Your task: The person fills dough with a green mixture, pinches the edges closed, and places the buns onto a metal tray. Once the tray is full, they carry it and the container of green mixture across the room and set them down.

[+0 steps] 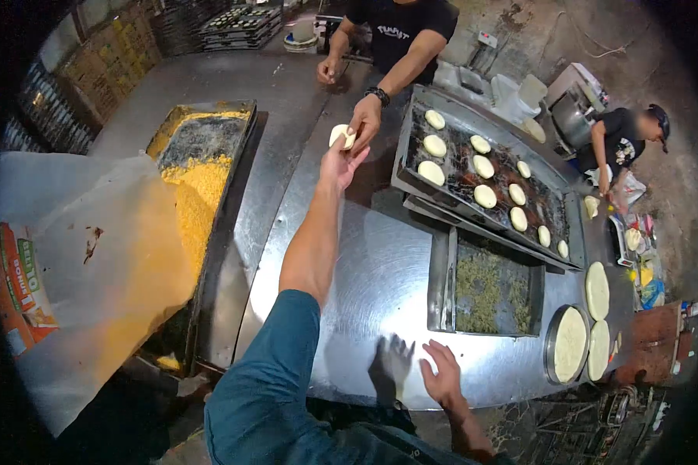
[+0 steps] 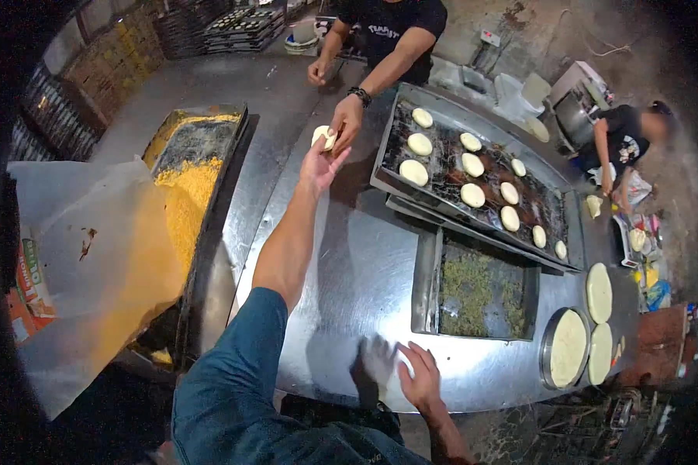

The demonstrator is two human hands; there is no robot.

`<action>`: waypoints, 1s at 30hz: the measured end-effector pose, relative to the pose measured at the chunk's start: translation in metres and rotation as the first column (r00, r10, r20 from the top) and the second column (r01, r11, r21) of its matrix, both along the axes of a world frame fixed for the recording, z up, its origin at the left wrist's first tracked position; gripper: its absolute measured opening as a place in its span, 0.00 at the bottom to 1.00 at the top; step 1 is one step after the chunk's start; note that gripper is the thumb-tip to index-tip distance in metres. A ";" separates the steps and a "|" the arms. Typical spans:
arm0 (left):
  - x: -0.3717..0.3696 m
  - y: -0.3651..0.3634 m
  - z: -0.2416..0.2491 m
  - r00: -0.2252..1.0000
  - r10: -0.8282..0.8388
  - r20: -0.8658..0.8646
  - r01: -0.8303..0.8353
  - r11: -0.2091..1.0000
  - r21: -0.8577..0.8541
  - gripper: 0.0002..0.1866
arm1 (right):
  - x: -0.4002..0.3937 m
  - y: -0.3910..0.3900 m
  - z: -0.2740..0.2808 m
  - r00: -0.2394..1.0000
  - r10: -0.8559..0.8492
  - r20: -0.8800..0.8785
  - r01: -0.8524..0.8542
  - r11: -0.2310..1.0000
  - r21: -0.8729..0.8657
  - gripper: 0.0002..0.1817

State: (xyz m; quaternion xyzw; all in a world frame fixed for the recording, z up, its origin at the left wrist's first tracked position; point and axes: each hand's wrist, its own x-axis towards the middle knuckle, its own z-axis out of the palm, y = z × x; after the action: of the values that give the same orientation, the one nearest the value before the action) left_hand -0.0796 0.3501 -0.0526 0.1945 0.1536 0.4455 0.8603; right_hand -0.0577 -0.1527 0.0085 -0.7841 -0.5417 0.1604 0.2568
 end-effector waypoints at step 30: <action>-0.141 -0.323 0.070 0.782 -0.232 -0.578 0.398 0.900 0.178 0.18 | -0.062 0.094 0.051 0.837 -0.109 -0.536 0.293 0.917 0.271 0.16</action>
State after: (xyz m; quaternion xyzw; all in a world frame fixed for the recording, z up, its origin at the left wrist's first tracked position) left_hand -0.2203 0.0268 0.0177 0.4597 0.2888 0.2376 0.8055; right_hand -0.1197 -0.0588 0.0591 -0.7099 -0.3869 0.2373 0.5386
